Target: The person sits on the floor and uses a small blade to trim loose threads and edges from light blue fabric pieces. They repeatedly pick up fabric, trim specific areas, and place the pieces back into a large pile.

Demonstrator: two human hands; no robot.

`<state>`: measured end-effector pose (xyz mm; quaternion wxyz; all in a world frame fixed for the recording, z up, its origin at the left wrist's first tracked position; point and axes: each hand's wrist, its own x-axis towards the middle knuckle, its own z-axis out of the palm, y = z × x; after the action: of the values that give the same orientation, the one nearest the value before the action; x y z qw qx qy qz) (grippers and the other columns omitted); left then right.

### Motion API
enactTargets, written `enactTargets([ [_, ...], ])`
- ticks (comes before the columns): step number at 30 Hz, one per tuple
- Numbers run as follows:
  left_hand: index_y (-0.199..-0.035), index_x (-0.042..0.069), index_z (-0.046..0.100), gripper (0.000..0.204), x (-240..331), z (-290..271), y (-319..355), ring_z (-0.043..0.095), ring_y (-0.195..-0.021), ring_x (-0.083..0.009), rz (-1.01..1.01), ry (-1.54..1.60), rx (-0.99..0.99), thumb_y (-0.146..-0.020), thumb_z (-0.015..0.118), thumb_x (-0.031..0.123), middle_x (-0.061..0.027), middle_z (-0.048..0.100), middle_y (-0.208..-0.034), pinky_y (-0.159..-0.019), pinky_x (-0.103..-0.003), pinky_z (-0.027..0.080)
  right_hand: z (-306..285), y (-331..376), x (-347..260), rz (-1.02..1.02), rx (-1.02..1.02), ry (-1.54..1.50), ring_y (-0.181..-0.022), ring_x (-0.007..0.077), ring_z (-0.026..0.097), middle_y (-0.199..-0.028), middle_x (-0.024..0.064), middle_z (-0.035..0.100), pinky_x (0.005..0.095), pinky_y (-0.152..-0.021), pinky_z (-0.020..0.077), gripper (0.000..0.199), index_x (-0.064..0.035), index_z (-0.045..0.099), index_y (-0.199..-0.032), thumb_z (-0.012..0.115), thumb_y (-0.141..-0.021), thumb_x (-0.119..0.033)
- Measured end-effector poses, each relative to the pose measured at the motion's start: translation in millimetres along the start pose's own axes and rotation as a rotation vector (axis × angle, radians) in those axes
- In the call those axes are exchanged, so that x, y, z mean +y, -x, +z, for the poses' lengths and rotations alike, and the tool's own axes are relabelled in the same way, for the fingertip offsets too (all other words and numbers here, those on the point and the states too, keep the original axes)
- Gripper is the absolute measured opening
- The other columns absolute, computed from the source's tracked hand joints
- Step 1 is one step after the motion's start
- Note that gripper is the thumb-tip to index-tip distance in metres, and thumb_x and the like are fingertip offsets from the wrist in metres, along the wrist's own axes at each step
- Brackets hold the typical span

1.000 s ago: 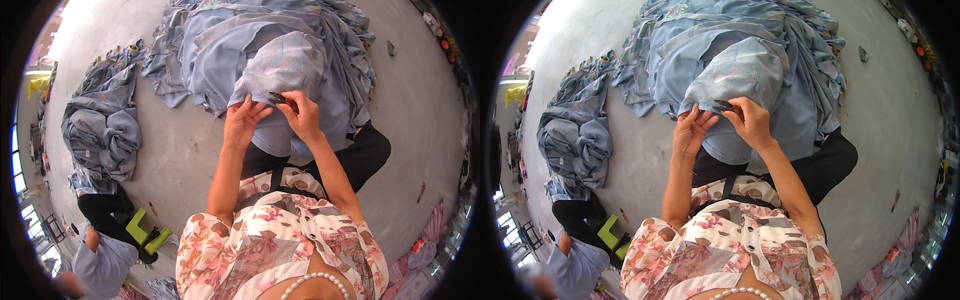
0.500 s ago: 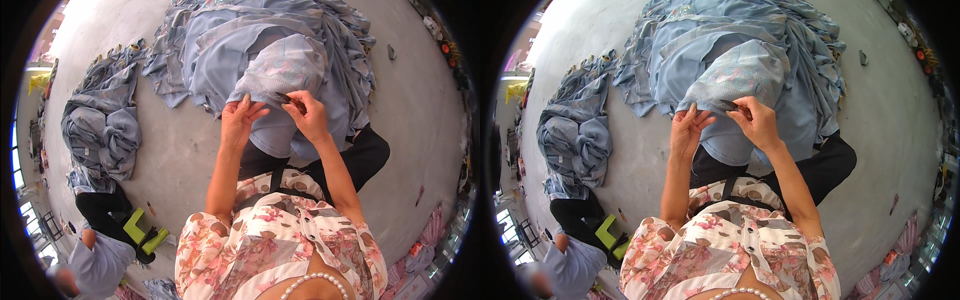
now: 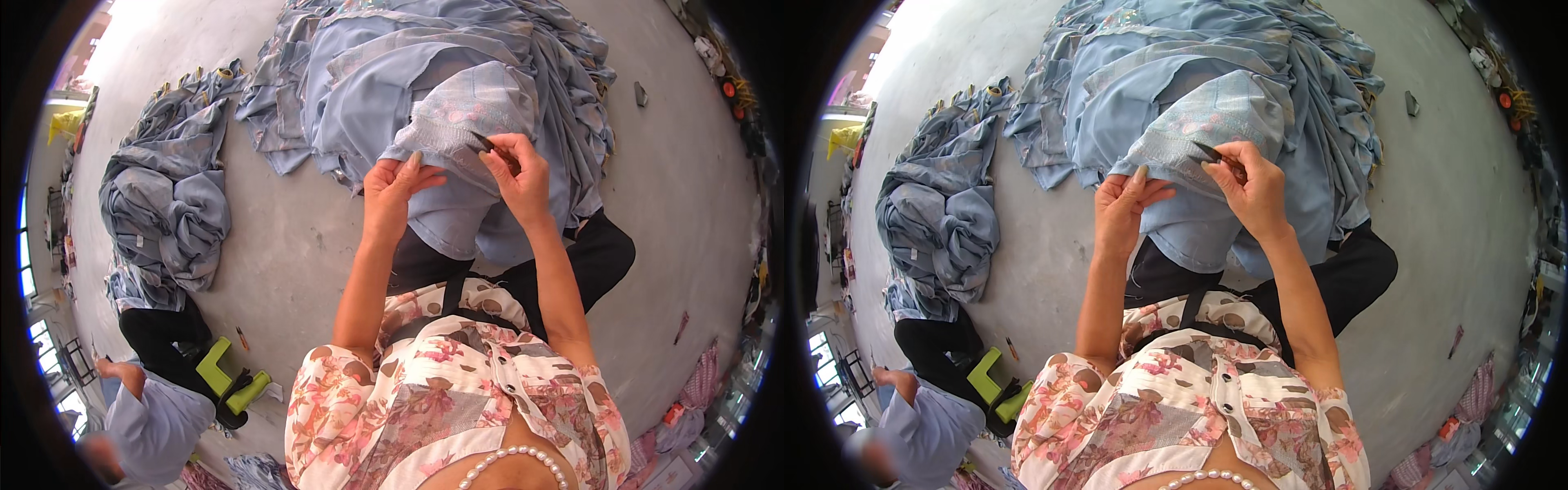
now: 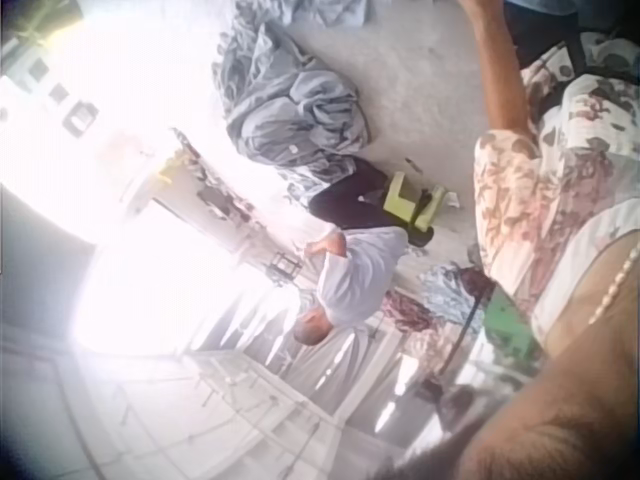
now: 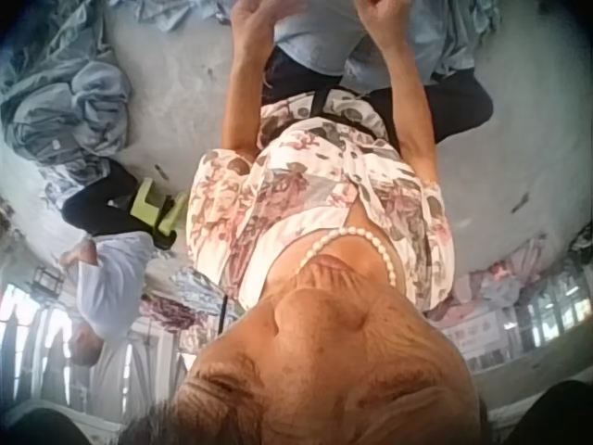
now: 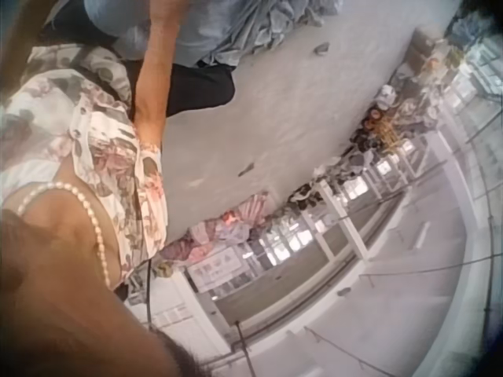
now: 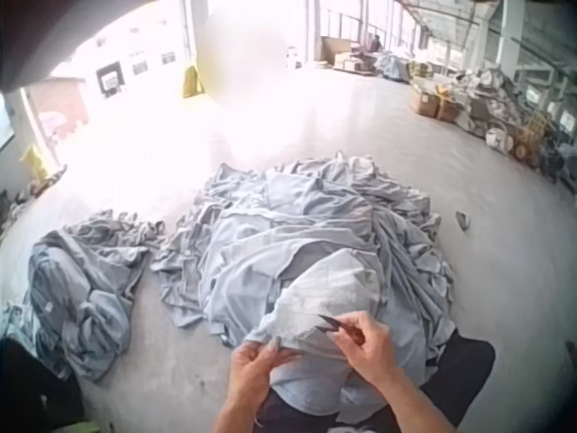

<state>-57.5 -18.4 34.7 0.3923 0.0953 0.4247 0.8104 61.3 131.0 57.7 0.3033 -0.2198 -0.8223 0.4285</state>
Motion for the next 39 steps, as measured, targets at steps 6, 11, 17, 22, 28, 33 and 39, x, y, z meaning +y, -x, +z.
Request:
enactTargets([
  [6,-0.106,-0.007,0.057,0.024,2.4,2.8,0.3,0.067,-0.088,-0.0231,-0.003,-0.042,-0.032,-0.092,0.055,0.012,-0.0149,0.066,-0.095,-0.075,-0.038,0.058,8.0,-1.3,-4.1,-0.155,-0.093,0.121,-0.056,0.0168,0.060,-0.068,0.0054,0.061,0.0261,-0.052,0.0471,0.029,-0.0055,0.059,-0.092,0.074,-0.077,-0.025],
  [11,-0.106,-0.008,0.057,0.023,2.9,2.6,-0.4,0.067,-0.088,-0.0242,-0.027,-0.003,-0.048,-0.093,0.054,0.011,-0.0156,0.066,-0.095,-0.075,-0.038,0.058,12.0,-4.4,-5.1,-0.203,-0.065,0.131,-0.057,0.0155,0.060,-0.069,0.0046,0.062,0.0248,-0.052,0.0468,0.024,-0.0054,0.059,-0.092,0.072,-0.079,-0.020],
  [17,-0.106,-0.007,0.057,0.022,2.0,-5.0,-2.9,0.068,-0.088,-0.0260,-0.030,0.088,-0.052,-0.093,0.054,0.011,-0.0155,0.066,-0.095,-0.075,-0.039,0.058,-1.1,-0.4,-4.7,0.021,0.007,-0.108,-0.063,0.0070,0.060,-0.071,0.0042,0.063,0.0202,-0.058,0.0474,0.023,-0.0028,0.059,-0.094,0.071,-0.082,-0.018],
  [22,-0.107,-0.008,0.057,0.023,0.9,-6.3,-3.9,0.067,-0.088,-0.0245,-0.027,0.062,-0.064,-0.092,0.055,0.010,-0.0151,0.066,-0.095,-0.075,-0.038,0.058,3.4,5.4,-1.3,-0.031,-0.070,0.005,-0.060,0.0109,0.061,-0.071,0.0054,0.063,0.0230,-0.055,0.0479,0.026,-0.0031,0.059,-0.092,0.073,-0.080,-0.021],
  [28,-0.106,-0.008,0.057,0.024,9.3,9.3,-0.3,0.067,-0.086,-0.0191,0.039,-0.143,-0.080,-0.090,0.059,0.010,-0.0127,0.066,-0.094,-0.076,-0.034,0.057,9.5,-10.6,-14.9,-0.251,-0.107,0.209,-0.057,0.0171,0.061,-0.066,0.0055,0.060,0.0274,-0.051,0.0469,0.027,-0.0051,0.058,-0.090,0.073,-0.078,-0.025],
  [33,-0.106,-0.008,0.058,0.025,14.3,9.4,-0.3,0.067,-0.086,-0.0195,-0.026,-0.154,-0.094,-0.089,0.061,0.010,-0.0127,0.066,-0.093,-0.075,-0.034,0.057,3.2,-13.9,-16.8,-0.236,-0.134,0.257,-0.063,0.0106,0.062,-0.071,0.0053,0.064,0.0238,-0.054,0.0488,0.025,-0.0024,0.060,-0.094,0.073,-0.079,-0.017],
  [39,-0.107,-0.007,0.058,0.026,12.9,1.5,-2.5,0.067,-0.086,-0.0214,-0.087,-0.092,-0.074,-0.088,0.062,0.010,-0.0139,0.066,-0.095,-0.074,-0.033,0.057,-2.4,-9.4,-12.6,-0.166,-0.147,0.165,-0.062,0.0093,0.060,-0.068,0.0036,0.061,0.0232,-0.056,0.0501,0.026,-0.0022,0.060,-0.095,0.074,-0.079,-0.017],
])
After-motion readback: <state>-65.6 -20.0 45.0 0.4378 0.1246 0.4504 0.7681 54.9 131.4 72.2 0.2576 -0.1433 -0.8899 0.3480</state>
